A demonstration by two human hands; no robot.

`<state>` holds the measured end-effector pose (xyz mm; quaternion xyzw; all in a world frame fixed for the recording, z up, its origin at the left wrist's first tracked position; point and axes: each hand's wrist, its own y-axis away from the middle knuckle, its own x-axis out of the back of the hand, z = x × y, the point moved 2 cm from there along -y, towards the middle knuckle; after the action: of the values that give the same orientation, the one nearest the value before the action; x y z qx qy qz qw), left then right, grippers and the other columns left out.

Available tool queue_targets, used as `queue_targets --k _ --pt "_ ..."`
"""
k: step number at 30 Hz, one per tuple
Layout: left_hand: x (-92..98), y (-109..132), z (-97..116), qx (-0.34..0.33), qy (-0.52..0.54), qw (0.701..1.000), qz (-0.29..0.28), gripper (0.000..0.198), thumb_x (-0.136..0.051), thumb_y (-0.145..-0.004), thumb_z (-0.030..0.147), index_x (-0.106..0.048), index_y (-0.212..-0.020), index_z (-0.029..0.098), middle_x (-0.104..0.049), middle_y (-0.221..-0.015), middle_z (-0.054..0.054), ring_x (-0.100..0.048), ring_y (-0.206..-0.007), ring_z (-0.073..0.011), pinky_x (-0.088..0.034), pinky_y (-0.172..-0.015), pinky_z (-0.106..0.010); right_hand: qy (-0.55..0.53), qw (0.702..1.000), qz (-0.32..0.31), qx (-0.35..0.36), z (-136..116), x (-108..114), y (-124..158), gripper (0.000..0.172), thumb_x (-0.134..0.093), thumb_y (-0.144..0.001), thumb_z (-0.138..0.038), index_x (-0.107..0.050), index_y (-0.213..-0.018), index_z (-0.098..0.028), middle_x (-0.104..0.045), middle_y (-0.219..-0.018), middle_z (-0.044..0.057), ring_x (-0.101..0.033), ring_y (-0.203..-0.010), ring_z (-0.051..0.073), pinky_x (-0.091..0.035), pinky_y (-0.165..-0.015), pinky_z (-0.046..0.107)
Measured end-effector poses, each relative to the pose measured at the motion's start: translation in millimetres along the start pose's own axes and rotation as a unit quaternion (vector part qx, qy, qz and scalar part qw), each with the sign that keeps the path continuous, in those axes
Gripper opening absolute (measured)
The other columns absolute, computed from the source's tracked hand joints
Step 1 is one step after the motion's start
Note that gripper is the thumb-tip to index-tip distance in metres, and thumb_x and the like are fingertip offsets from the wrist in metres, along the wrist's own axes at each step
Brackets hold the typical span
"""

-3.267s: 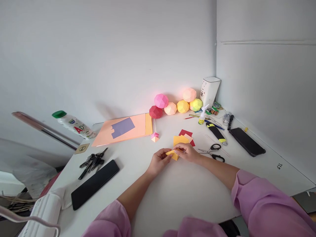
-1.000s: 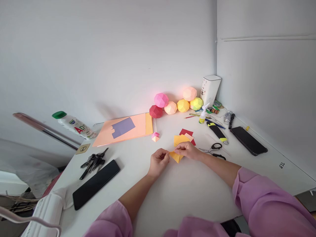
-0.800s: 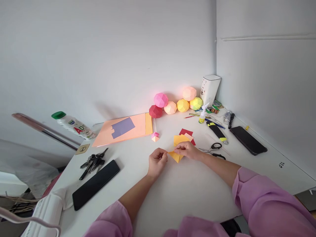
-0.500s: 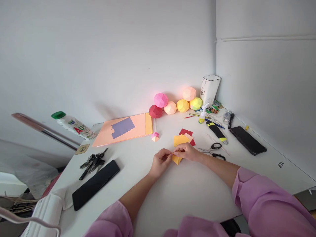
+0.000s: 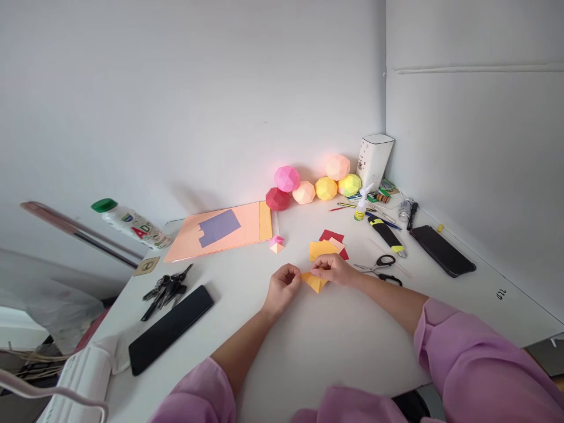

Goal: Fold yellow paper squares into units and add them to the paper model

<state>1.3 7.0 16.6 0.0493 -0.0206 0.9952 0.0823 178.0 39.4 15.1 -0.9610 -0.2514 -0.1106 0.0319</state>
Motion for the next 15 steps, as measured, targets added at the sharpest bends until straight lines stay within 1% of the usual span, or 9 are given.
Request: queue_targets --k 3,6,9,12,15 --pt "-1.2 -0.3 0.8 -0.017 0.005 0.999 -0.032 0.008 -0.054 -0.077 0.026 -0.055 -0.076 0.018 -0.055 -0.073 0.001 -0.051 -0.066 -0.0116 -0.042 -0.063 -0.023 -0.007 1.0 0.0 0.009 -0.2 -0.8 0.1 0.022 -0.06 -0.076 -0.036 -0.058 -0.071 -0.014 -0.045 -0.057 -0.004 -0.036 -0.05 0.008 -0.029 -0.045 0.02" --pt "-3.9 -1.5 1.1 -0.043 -0.036 0.997 -0.058 0.011 -0.056 -0.078 0.028 -0.057 -0.076 0.017 -0.057 -0.076 -0.002 -0.051 -0.069 -0.0129 -0.042 -0.065 -0.025 0.011 0.999 -0.005 0.037 -2.9 -3.3 1.4 0.016 -0.058 -0.077 -0.03 -0.058 -0.073 -0.014 -0.052 -0.065 -0.001 -0.042 -0.056 0.009 -0.033 -0.049 0.02" --pt "-5.2 -2.9 -1.2 -0.049 -0.062 0.995 -0.057 0.014 -0.055 -0.079 0.029 -0.057 -0.073 0.017 -0.056 -0.072 -0.002 -0.05 -0.067 -0.013 -0.041 -0.063 -0.025 0.03 0.998 -0.009 0.053 -5.0 -5.4 2.8 0.011 -0.056 -0.077 -0.025 -0.058 -0.074 -0.015 -0.055 -0.069 0.0 -0.045 -0.059 0.009 -0.035 -0.052 0.02" --pt "-5.5 -3.3 -3.1 -0.045 -0.063 0.995 -0.061 0.013 -0.054 -0.078 0.028 -0.057 -0.072 0.017 -0.055 -0.071 -0.001 -0.048 -0.065 -0.0123 -0.039 -0.06 -0.024 0.044 0.997 -0.009 0.064 -5.4 -5.8 3.4 0.007 -0.055 -0.075 -0.02 -0.056 -0.07 -0.015 -0.053 -0.065 -0.002 -0.044 -0.057 0.008 -0.034 -0.051 0.019" --pt "-4.4 -2.9 -2.2 -0.03 -0.05 0.997 -0.056 0.011 -0.055 -0.076 0.026 -0.055 -0.069 0.017 -0.053 -0.068 0.0 -0.046 -0.062 -0.0113 -0.037 -0.058 -0.023 0.04 0.997 -0.003 0.061 -4.2 -4.7 3.4 0.006 -0.054 -0.072 -0.016 -0.052 -0.066 -0.015 -0.048 -0.06 -0.003 -0.041 -0.053 0.008 -0.032 -0.047 0.019"
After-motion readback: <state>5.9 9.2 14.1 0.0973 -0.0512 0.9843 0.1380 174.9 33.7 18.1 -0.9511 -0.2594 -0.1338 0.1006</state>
